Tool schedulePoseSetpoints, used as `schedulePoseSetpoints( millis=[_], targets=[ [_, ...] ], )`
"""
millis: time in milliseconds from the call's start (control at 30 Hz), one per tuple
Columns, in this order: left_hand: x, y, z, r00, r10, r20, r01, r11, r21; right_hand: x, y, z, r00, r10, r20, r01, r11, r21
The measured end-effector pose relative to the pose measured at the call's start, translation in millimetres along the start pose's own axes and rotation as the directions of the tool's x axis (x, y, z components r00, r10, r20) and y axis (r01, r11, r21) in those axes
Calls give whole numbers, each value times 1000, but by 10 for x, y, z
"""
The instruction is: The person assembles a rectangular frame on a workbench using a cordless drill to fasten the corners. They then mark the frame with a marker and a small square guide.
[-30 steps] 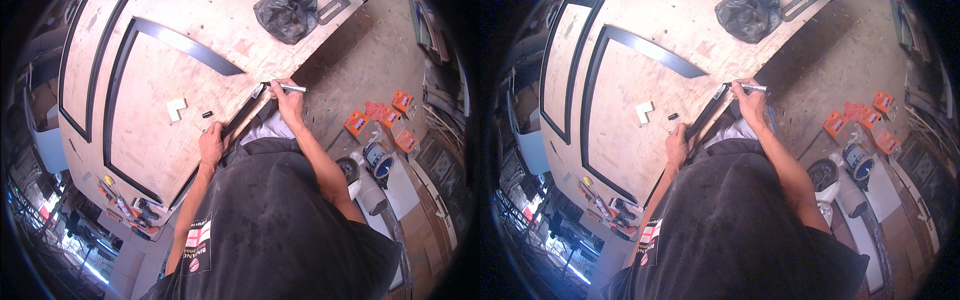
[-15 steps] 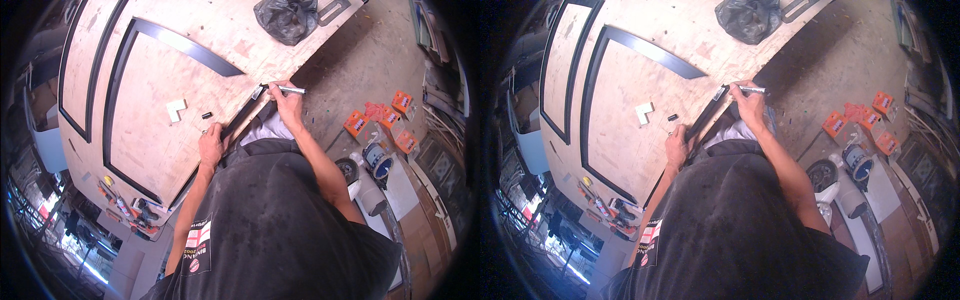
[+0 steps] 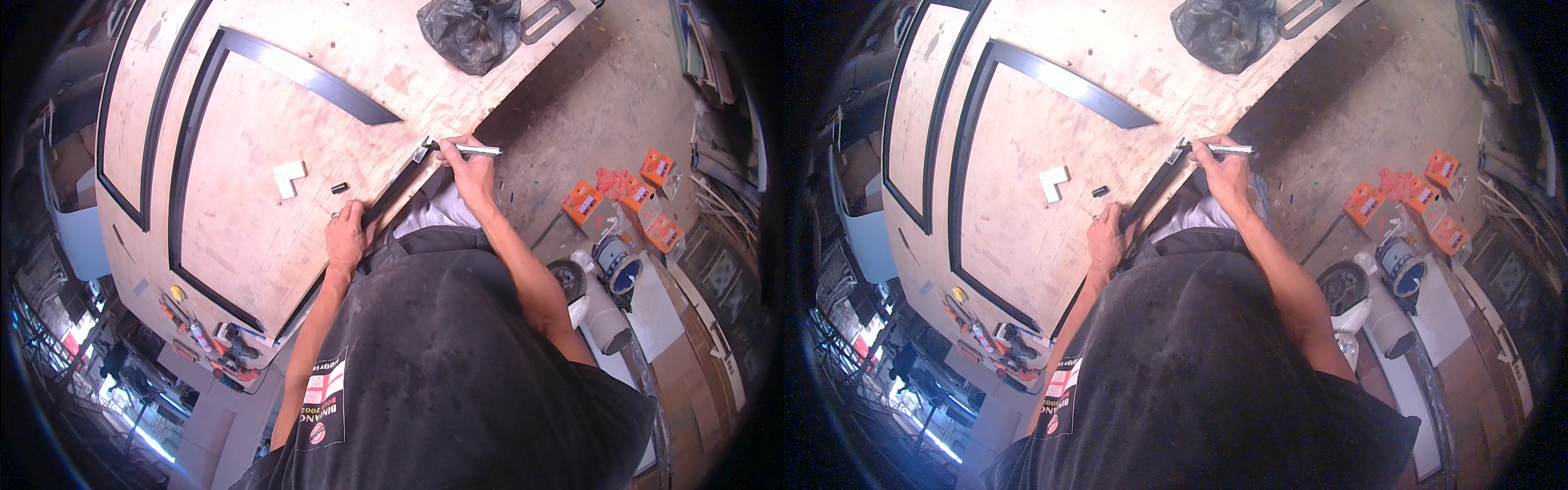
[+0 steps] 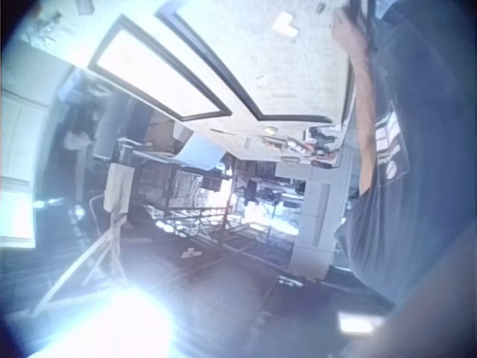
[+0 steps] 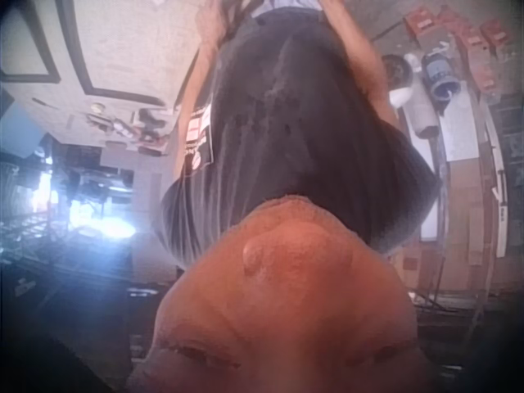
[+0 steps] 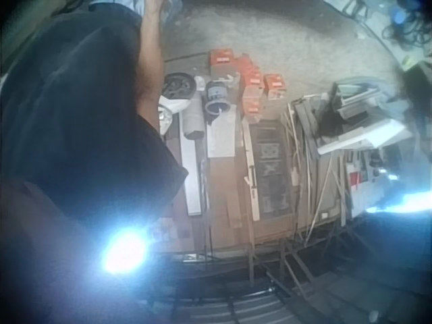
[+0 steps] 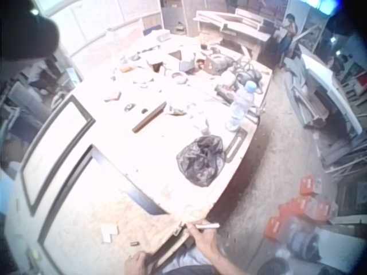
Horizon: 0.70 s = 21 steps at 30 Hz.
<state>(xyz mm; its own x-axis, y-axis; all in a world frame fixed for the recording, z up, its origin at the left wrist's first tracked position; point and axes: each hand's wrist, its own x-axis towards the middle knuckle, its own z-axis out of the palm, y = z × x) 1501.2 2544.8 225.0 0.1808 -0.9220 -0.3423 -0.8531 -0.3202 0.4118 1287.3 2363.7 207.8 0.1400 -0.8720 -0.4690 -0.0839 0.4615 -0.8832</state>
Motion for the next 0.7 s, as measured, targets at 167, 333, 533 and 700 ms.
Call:
schedulePoseSetpoints(
  millis=[167, 333, 533, 700],
  targets=[
    [3, 10, -9, 1000, 18, -16, -18, 1000, -12, -8, 7, 5, 1000, -13, -9, 14, 998, 56],
    [0, 8, -9, 1000, 15, -10, -15, 1000, 3, 6, 36, 18, 999, -6, -43, 7, 1000, 26],
    [-8, -7, 0, 1000, 22, -19, -22, 1000, 11, 32, 83, 60, 995, -31, -97, 33, 999, 21],
    [4, 7, -11, 1000, 17, -16, -17, 1000, 6, 41, 87, 85, 992, -30, -126, 35, 999, 33]
  ],
)
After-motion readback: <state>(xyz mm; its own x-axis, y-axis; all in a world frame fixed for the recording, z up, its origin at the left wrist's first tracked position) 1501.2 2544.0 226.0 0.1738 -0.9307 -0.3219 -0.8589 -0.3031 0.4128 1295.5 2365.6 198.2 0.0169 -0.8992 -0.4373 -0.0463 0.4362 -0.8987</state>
